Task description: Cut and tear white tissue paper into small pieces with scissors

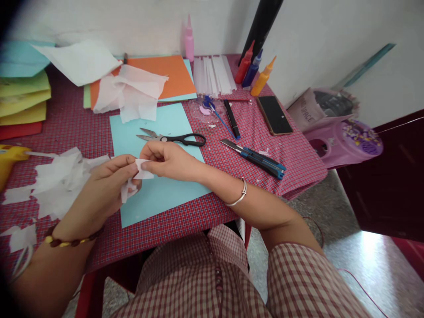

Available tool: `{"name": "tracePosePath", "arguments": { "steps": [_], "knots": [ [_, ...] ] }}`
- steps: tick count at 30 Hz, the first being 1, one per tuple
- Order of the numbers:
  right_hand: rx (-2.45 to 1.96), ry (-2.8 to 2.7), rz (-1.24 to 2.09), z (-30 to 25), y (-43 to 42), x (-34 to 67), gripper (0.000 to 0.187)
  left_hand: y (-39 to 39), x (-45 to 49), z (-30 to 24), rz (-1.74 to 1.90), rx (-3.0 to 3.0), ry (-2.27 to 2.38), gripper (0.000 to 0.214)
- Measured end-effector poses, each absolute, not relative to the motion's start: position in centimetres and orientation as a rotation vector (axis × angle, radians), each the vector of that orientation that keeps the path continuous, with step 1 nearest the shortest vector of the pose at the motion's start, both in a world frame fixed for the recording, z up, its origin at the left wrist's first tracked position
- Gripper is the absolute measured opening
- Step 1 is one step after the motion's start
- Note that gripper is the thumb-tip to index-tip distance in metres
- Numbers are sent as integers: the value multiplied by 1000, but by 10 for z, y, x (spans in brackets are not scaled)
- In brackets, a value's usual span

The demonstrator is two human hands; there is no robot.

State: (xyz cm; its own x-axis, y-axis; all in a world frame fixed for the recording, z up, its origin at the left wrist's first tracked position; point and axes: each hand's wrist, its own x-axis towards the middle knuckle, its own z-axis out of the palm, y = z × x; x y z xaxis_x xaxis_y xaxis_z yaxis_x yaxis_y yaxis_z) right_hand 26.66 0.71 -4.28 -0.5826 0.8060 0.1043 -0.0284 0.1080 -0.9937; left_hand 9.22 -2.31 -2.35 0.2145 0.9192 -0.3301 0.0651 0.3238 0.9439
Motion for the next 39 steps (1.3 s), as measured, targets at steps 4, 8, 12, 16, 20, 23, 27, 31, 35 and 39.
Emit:
{"name": "tracePosePath", "arguments": {
  "steps": [4,8,12,16,20,23,27,31,35,39],
  "knots": [
    [-758,-1698,1569,-44,8,267,8,-24,91,-28,802,1081,1204,15],
    [-765,-1708,1584,-43,7,267,8,-24,90,-26,820,1073,1226,15],
    [-771,-1727,1592,-42,6,267,8,-25,92,-23,822,1057,1242,16],
    [-761,-1736,1564,-43,7,267,8,-25,93,-23,801,1101,1252,17],
    [-770,-1733,1529,-45,7,266,8,-24,93,-25,758,1179,1267,18],
    [-762,-1729,1523,-45,7,266,8,-25,92,-26,750,1189,1284,18],
    [-756,-1725,1525,-44,6,266,8,-26,92,-24,741,1212,1292,19],
    [-753,-1734,1503,-44,7,266,7,-26,93,-24,746,1256,1280,23],
    [-751,-1741,1507,-43,6,266,8,-26,94,-24,745,1268,1297,22],
    [-756,-1739,1507,-42,6,266,8,-27,94,-23,753,1251,1307,22]
  ]
}}
